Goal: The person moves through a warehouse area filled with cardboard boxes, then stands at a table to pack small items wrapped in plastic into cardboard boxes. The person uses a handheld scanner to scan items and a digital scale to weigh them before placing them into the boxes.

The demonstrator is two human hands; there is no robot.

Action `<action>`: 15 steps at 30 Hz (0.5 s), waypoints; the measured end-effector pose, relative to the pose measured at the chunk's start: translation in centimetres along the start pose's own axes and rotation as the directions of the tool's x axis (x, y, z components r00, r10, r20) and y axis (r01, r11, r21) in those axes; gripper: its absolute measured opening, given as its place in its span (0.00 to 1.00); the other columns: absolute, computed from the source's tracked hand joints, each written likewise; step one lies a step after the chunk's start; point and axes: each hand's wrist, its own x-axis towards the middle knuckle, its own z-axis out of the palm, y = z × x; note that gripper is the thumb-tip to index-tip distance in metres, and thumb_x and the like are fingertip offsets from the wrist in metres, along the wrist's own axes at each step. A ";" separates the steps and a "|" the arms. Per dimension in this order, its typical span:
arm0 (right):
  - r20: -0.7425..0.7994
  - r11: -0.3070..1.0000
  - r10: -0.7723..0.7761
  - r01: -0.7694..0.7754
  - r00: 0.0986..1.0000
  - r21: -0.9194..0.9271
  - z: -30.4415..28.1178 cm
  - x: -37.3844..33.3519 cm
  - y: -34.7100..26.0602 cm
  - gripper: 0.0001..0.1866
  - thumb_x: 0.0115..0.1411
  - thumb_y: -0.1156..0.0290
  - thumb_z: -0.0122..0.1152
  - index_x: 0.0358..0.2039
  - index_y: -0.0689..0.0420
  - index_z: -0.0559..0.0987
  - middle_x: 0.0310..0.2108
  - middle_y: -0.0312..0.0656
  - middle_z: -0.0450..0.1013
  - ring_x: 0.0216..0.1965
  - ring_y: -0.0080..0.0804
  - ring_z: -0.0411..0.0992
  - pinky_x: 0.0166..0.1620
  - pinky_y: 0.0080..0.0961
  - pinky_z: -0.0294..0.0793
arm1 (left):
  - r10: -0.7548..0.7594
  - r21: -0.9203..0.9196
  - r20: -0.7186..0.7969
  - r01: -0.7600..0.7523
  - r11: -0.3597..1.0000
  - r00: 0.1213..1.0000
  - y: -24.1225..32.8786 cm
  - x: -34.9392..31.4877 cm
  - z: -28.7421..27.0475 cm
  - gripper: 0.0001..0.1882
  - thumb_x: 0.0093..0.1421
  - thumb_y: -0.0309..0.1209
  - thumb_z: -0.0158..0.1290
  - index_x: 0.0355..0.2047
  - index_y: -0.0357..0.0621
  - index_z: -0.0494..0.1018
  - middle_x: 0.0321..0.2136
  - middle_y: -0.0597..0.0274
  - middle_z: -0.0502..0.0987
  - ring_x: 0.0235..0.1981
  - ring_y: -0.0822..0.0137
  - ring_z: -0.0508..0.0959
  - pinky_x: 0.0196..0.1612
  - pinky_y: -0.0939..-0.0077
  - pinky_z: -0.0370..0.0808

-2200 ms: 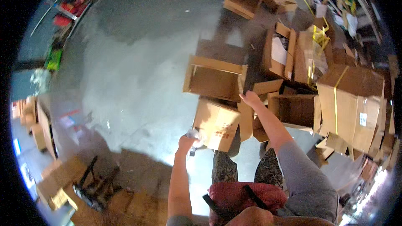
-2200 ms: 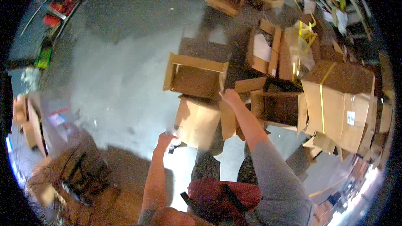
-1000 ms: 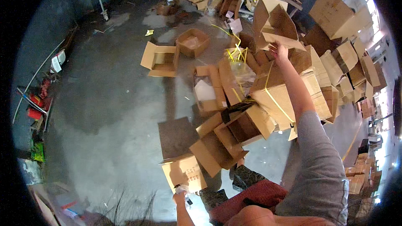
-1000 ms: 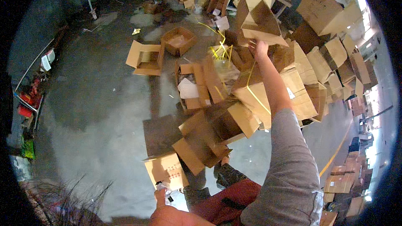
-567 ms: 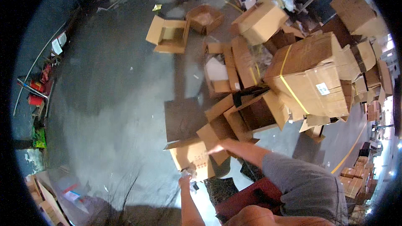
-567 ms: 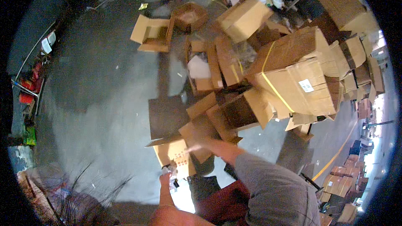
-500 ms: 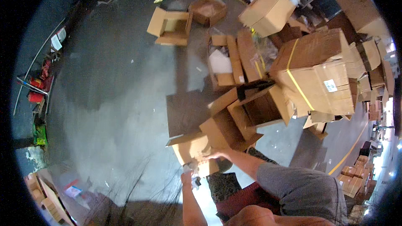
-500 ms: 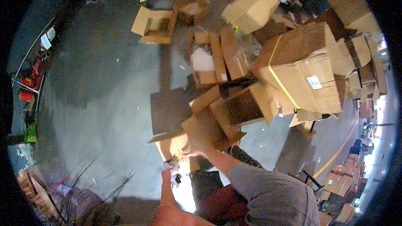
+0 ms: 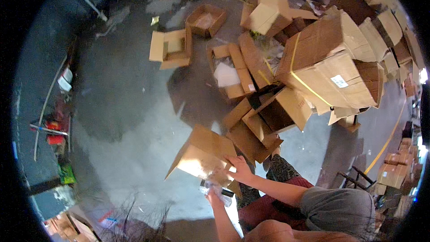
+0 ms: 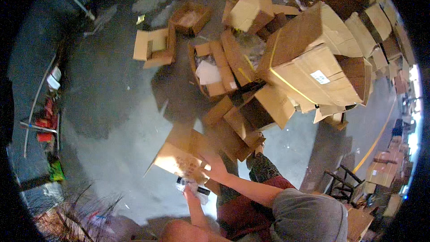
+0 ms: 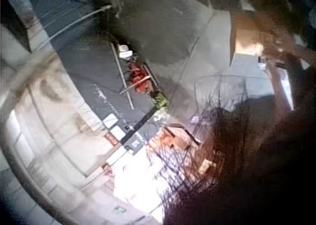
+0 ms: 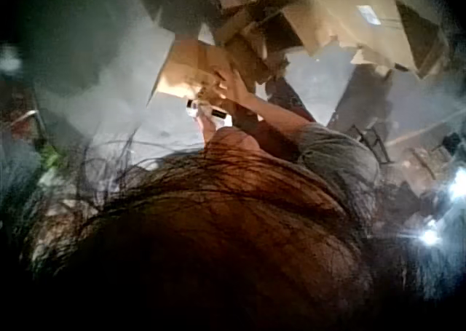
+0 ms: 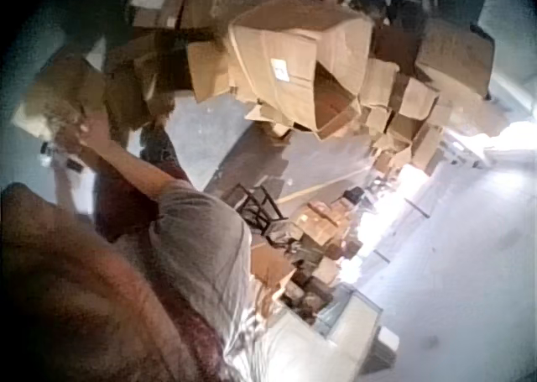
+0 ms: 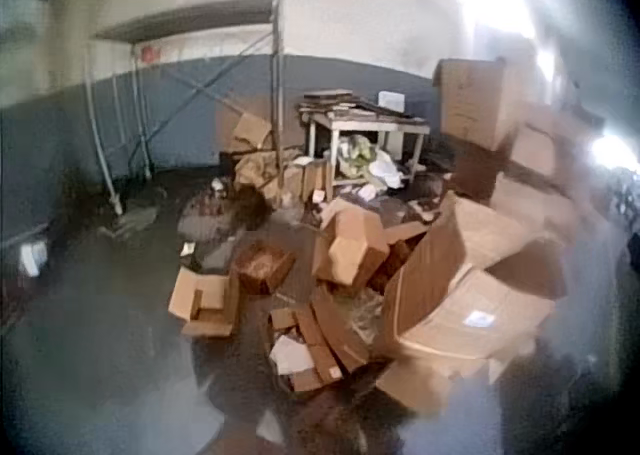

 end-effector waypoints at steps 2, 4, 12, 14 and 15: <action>-0.040 0.990 -0.126 0.128 0.991 0.050 -6.3 1.3 -5.3 0.36 0.52 0.61 0.65 0.61 0.58 0.68 0.56 0.50 0.70 0.58 0.44 0.67 0.60 0.39 0.58 | -0.009 -0.117 0.139 0.026 0.993 0.990 2.3 -2.8 1.8 0.15 0.56 0.25 0.51 0.45 0.35 0.71 0.35 0.56 0.77 0.33 0.63 0.79 0.36 0.70 0.78; -0.075 0.973 -0.218 0.223 0.973 0.066 -14.8 2.3 -9.7 0.37 0.53 0.64 0.64 0.62 0.60 0.65 0.61 0.50 0.65 0.61 0.45 0.63 0.63 0.41 0.56 | 0.030 -0.162 0.040 -0.023 0.987 0.999 6.1 -10.4 10.7 0.14 0.55 0.27 0.50 0.42 0.38 0.72 0.28 0.62 0.76 0.26 0.72 0.75 0.30 0.79 0.74; -0.708 0.904 -0.428 0.279 0.562 -0.325 -50.8 6.2 -16.9 0.34 0.53 0.76 0.60 0.63 0.60 0.65 0.65 0.51 0.58 0.64 0.51 0.57 0.66 0.42 0.54 | 0.260 -0.130 0.884 -0.331 0.935 0.387 16.0 -25.5 51.6 0.13 0.52 0.26 0.55 0.39 0.38 0.72 0.34 0.63 0.76 0.33 0.68 0.77 0.36 0.71 0.75; -0.760 0.925 -0.380 0.205 0.526 -0.321 -54.4 4.7 -14.0 0.27 0.53 0.78 0.58 0.56 0.58 0.72 0.63 0.49 0.62 0.63 0.49 0.59 0.65 0.40 0.57 | 0.328 -0.168 0.895 -0.452 0.876 0.302 14.9 -30.6 57.7 0.21 0.49 0.23 0.59 0.45 0.38 0.71 0.36 0.61 0.76 0.34 0.67 0.77 0.35 0.71 0.76; -0.722 0.914 -0.405 0.231 0.561 -0.333 -55.3 4.2 -12.6 0.24 0.53 0.79 0.58 0.53 0.58 0.74 0.60 0.48 0.65 0.62 0.49 0.61 0.63 0.39 0.61 | 0.328 -0.176 0.891 -0.427 0.887 0.314 14.5 -32.2 58.7 0.22 0.48 0.22 0.59 0.46 0.39 0.70 0.36 0.60 0.76 0.34 0.66 0.77 0.35 0.70 0.76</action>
